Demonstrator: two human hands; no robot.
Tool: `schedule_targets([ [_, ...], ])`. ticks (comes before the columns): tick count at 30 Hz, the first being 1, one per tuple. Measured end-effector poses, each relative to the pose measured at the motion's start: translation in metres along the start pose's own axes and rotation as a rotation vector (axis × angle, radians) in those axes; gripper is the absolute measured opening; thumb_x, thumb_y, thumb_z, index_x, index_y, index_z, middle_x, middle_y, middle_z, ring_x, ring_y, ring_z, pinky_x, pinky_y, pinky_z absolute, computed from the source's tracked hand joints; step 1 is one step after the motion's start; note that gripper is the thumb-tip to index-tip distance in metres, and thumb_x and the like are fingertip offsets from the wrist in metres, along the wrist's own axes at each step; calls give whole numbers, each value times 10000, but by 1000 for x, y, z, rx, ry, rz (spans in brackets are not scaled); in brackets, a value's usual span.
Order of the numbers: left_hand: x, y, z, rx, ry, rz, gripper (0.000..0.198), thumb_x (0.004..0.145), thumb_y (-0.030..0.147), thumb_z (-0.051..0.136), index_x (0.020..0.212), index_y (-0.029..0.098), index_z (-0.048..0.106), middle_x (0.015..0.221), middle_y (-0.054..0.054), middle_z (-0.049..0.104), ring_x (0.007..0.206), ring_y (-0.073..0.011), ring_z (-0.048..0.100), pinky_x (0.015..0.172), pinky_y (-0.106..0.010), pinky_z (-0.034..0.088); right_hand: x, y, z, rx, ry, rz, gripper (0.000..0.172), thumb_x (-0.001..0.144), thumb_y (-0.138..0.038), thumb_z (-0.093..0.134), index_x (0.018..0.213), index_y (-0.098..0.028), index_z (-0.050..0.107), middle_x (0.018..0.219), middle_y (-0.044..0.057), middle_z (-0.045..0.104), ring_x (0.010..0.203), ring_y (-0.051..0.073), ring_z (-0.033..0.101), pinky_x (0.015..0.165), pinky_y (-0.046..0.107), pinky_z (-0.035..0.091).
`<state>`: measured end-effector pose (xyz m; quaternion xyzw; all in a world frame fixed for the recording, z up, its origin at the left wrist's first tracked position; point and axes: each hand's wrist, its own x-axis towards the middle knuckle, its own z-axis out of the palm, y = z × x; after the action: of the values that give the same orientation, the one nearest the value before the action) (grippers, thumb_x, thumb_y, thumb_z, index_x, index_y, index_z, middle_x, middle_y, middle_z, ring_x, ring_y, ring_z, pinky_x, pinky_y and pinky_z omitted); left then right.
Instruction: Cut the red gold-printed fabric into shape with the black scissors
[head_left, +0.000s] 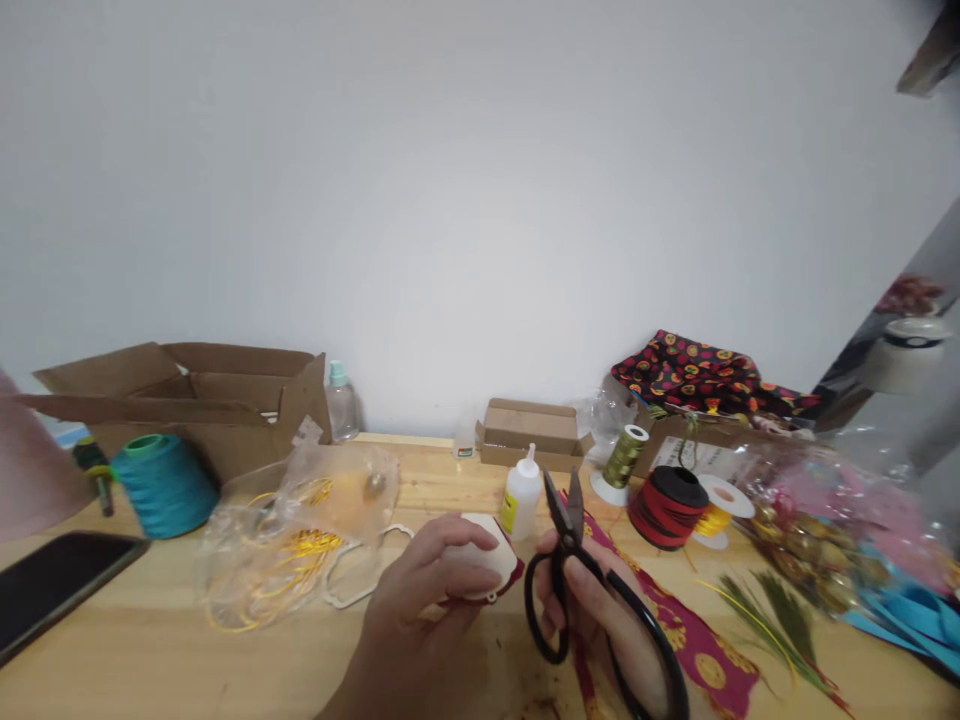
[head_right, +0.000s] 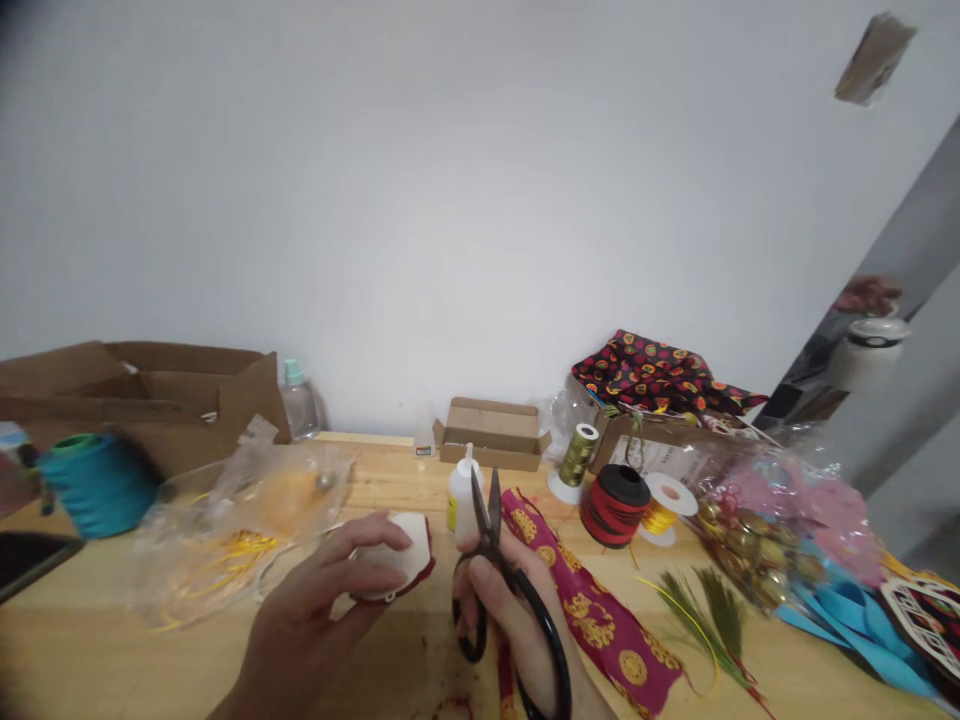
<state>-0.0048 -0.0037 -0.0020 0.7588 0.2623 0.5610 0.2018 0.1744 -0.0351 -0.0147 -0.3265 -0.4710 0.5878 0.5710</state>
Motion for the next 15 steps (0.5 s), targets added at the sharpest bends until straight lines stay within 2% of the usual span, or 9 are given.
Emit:
schedule_targets([
  [3, -3, -3, 5, 175, 10, 247, 335, 684, 3, 562, 803, 307, 637, 991, -2, 598, 970, -179, 531, 946, -403, 355, -1, -1, 12, 137, -10, 74, 278, 739, -374, 623, 908, -159, 566, 626, -19, 531, 493, 87, 458, 480, 217, 395],
  [5, -5, -2, 10, 260, -3, 289, 339, 700, 27, 553, 807, 338, 636, 1051, 2, 568, 1026, -204, 480, 985, -475, 281, -1, 0, 16, 164, -8, 82, 247, 688, -302, 677, 859, -147, 588, 605, -28, 529, 482, 81, 455, 474, 204, 389],
  [7, -8, 2, 14, 302, -37, 253, 326, 711, 55, 540, 792, 353, 643, 1142, 0, 519, 1112, -244, 408, 1003, -541, 194, -1, 2, 14, 142, 38, 60, 253, 650, -238, 701, 860, -146, 593, 603, -30, 545, 482, 84, 466, 469, 198, 381],
  [8, -10, 4, 15, 288, -43, 197, 317, 719, 72, 527, 821, 350, 643, 1211, -10, 471, 1162, -270, 358, 1003, -567, 158, -1, 2, 12, 115, 71, 44, 266, 644, -220, 701, 875, -150, 590, 613, -28, 558, 493, 91, 478, 475, 199, 382],
  [10, -12, 6, 17, 161, -6, 0, 349, 732, 125, 517, 997, 338, 599, 1345, -43, 333, 1251, -316, 237, 993, -587, 148, 0, 2, 8, 22, 122, 2, 274, 650, -207, 690, 897, -158, 584, 635, -27, 574, 518, 97, 490, 487, 197, 378],
  [12, -12, 6, 19, -134, 64, -259, 558, 703, 196, 581, 1224, 326, 426, 1408, -81, 239, 1281, -341, 190, 969, -558, 241, 2, -2, 6, -73, 147, -44, 259, 648, -199, 682, 883, -166, 579, 666, -26, 583, 551, 99, 497, 501, 189, 372],
  [14, -11, 3, 22, -552, 106, -517, 804, 634, 254, 669, 1316, 343, 253, 1393, -99, 301, 1242, -347, 299, 898, -505, 369, 3, -8, 7, -138, 168, -77, 246, 638, -187, 676, 861, -172, 572, 670, -30, 579, 566, 100, 501, 508, 184, 368],
  [15, -10, 1, 24, -755, 95, -634, 848, 608, 275, 694, 1321, 341, 238, 1350, -106, 385, 1186, -344, 391, 854, -476, 417, 2, -10, 9, -172, 175, -81, 240, 632, -175, 672, 850, -174, 570, 661, -33, 573, 566, 101, 499, 512, 185, 370],
])
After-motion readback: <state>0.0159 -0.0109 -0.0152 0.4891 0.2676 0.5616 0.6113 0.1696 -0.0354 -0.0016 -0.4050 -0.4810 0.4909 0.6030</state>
